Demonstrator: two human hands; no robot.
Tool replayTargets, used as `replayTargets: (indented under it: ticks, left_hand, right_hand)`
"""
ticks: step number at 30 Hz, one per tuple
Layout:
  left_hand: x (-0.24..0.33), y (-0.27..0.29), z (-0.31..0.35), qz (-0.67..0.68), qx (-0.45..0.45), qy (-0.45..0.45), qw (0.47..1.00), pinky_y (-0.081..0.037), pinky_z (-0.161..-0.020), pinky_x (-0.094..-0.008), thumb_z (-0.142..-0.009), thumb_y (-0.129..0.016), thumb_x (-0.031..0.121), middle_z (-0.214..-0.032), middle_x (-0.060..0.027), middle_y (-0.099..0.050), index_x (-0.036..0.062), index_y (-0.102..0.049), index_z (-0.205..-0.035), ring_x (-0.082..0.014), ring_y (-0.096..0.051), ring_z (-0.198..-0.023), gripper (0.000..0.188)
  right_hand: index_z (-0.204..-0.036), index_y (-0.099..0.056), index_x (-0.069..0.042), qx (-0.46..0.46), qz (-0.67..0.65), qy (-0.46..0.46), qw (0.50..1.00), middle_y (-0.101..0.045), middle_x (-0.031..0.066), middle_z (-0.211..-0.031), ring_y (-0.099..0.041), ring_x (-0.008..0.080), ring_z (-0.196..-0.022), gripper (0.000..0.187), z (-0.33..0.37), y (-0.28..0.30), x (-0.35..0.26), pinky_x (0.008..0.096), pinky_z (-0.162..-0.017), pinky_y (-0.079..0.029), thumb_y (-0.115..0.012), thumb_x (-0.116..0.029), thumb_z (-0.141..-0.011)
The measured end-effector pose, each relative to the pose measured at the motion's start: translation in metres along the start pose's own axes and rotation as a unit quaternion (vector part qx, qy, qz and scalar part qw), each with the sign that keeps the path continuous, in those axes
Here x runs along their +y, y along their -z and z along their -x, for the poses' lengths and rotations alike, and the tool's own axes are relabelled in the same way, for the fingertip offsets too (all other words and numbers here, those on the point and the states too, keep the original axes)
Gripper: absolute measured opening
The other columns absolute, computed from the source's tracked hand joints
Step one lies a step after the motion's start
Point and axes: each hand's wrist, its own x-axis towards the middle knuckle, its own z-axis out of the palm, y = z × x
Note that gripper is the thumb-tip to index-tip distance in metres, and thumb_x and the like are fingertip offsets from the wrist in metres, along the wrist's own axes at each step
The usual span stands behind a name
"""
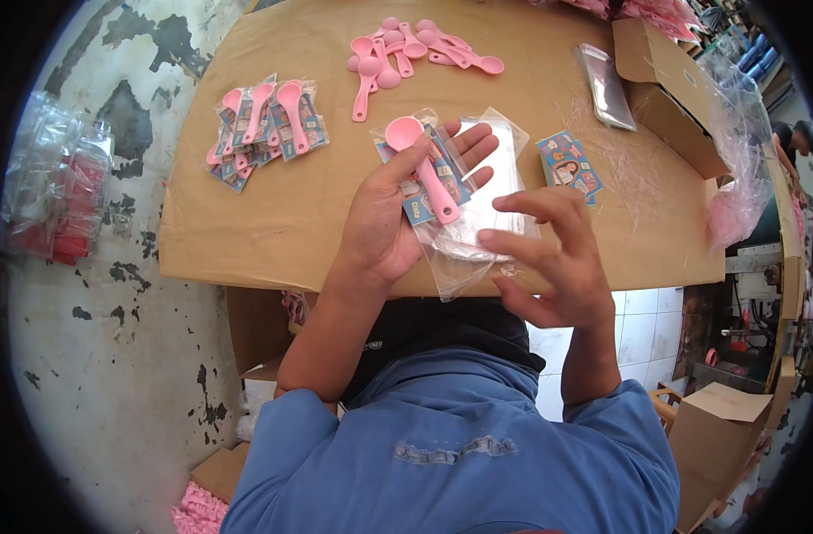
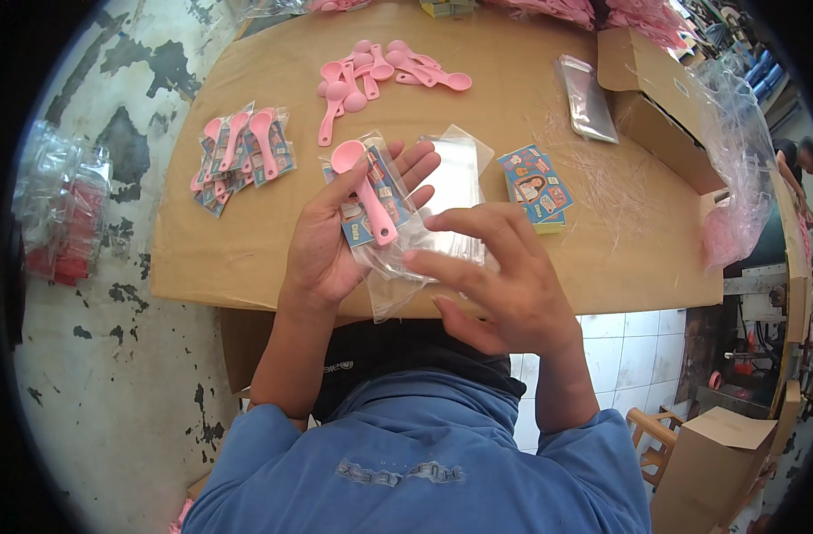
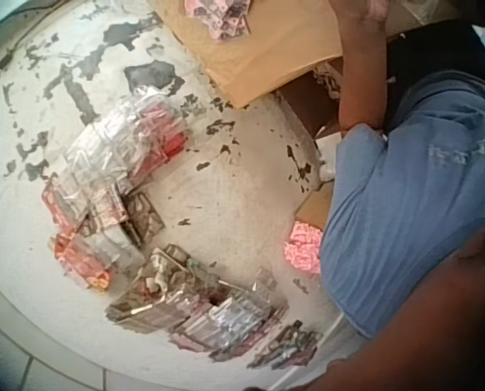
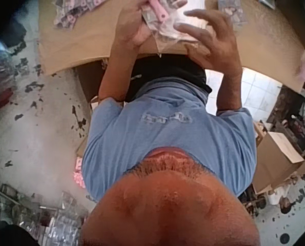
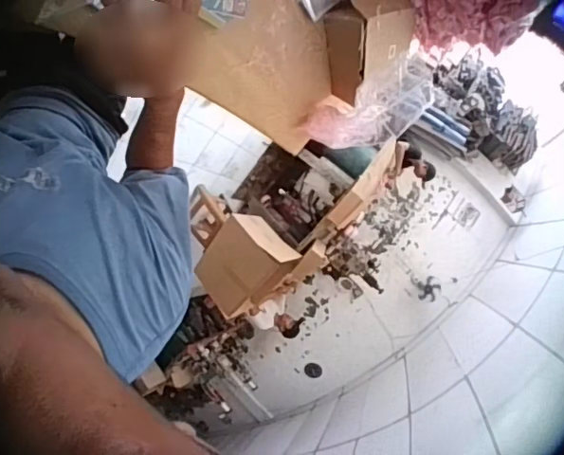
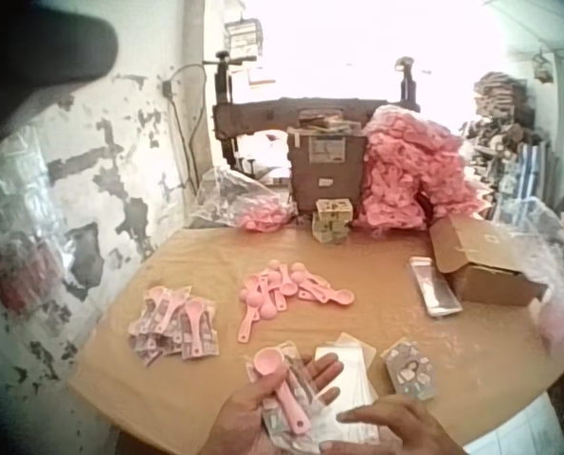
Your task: Placing pink plastic spoons and small stickers into plastic bags.
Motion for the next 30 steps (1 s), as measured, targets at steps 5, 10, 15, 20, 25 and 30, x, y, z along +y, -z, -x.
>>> replayTargets:
  ticks: [5, 10, 15, 20, 25, 30]
  left_hand:
    - [-0.004, 0.004, -0.008, 0.024, -0.015, 0.031, 0.999, -0.042, -0.119, -0.0463, -0.108, -0.047, 0.021, -0.150, -0.0275, -0.044, -0.0063, -0.034, -0.146, -0.0349, -0.045, -0.143, 0.049]
    - [0.000, 0.007, -0.007, 0.020, 0.033, -0.033, 0.999, -0.040, -0.119, -0.0500, -0.108, -0.047, 0.019, -0.151, -0.0281, -0.042, -0.0063, -0.037, -0.143, -0.0369, -0.042, -0.145, 0.045]
    - [0.004, 0.016, -0.007, 0.048, 0.048, -0.050, 0.996, -0.040, -0.120, -0.0508, -0.108, -0.048, 0.020, -0.151, -0.0279, -0.042, -0.0065, -0.037, -0.142, -0.0370, -0.041, -0.145, 0.045]
    - [-0.001, 0.006, -0.003, 0.041, 0.026, -0.003, 0.999, -0.040, -0.119, -0.0508, -0.109, -0.046, 0.022, -0.151, -0.0268, -0.043, -0.0064, -0.035, -0.145, -0.0367, -0.041, -0.145, 0.048]
    - [-0.017, 0.001, 0.003, 0.040, -0.001, 0.088, 0.995, -0.050, -0.109, -0.0482, -0.108, -0.048, 0.028, -0.142, -0.0225, -0.052, -0.0048, -0.039, -0.144, -0.0341, -0.050, -0.138, 0.050]
    - [-0.018, 0.005, 0.007, 0.013, -0.004, 0.111, 0.994, -0.051, -0.106, -0.0422, -0.107, -0.050, 0.035, -0.145, -0.0183, -0.052, -0.0006, -0.036, -0.150, -0.0289, -0.057, -0.130, 0.058]
  right_hand:
    - [-0.103, -0.075, -0.011, 0.012, 0.053, 0.074, 0.996, -0.068, 0.0061, -0.103, -0.063, 0.0262, -0.092, 0.034, 0.009, -0.014, 0.010, 0.0372, -0.078, -0.051, -0.076, -0.008, -0.069]
    - [-0.096, -0.073, -0.009, 0.058, 0.052, 0.063, 0.995, -0.068, 0.0061, -0.089, -0.063, 0.0227, -0.077, 0.027, 0.010, -0.013, 0.009, 0.0341, -0.068, -0.051, -0.076, -0.009, -0.069]
    - [-0.099, -0.073, -0.009, 0.106, 0.021, 0.055, 0.993, -0.068, 0.0080, -0.088, -0.063, 0.0222, -0.074, 0.030, 0.012, -0.001, -0.007, 0.0340, -0.067, -0.051, -0.080, -0.004, -0.070]
    - [-0.109, -0.074, -0.014, 0.078, 0.094, -0.010, 0.992, -0.069, 0.0078, -0.113, -0.063, 0.0284, -0.102, 0.033, -0.007, 0.003, 0.012, 0.0384, -0.086, -0.051, -0.080, -0.004, -0.078]
    - [-0.109, -0.076, -0.019, 0.030, 0.082, 0.026, 0.996, -0.063, 0.0060, -0.134, -0.054, 0.0311, -0.127, 0.031, -0.018, -0.018, 0.022, 0.0413, -0.097, -0.050, -0.077, -0.008, -0.080]
    - [-0.106, -0.076, -0.017, 0.036, -0.037, 0.010, 0.999, -0.067, 0.0067, -0.130, -0.056, 0.0331, -0.127, 0.030, -0.023, -0.011, 0.026, 0.0407, -0.097, -0.051, -0.077, -0.007, -0.078]
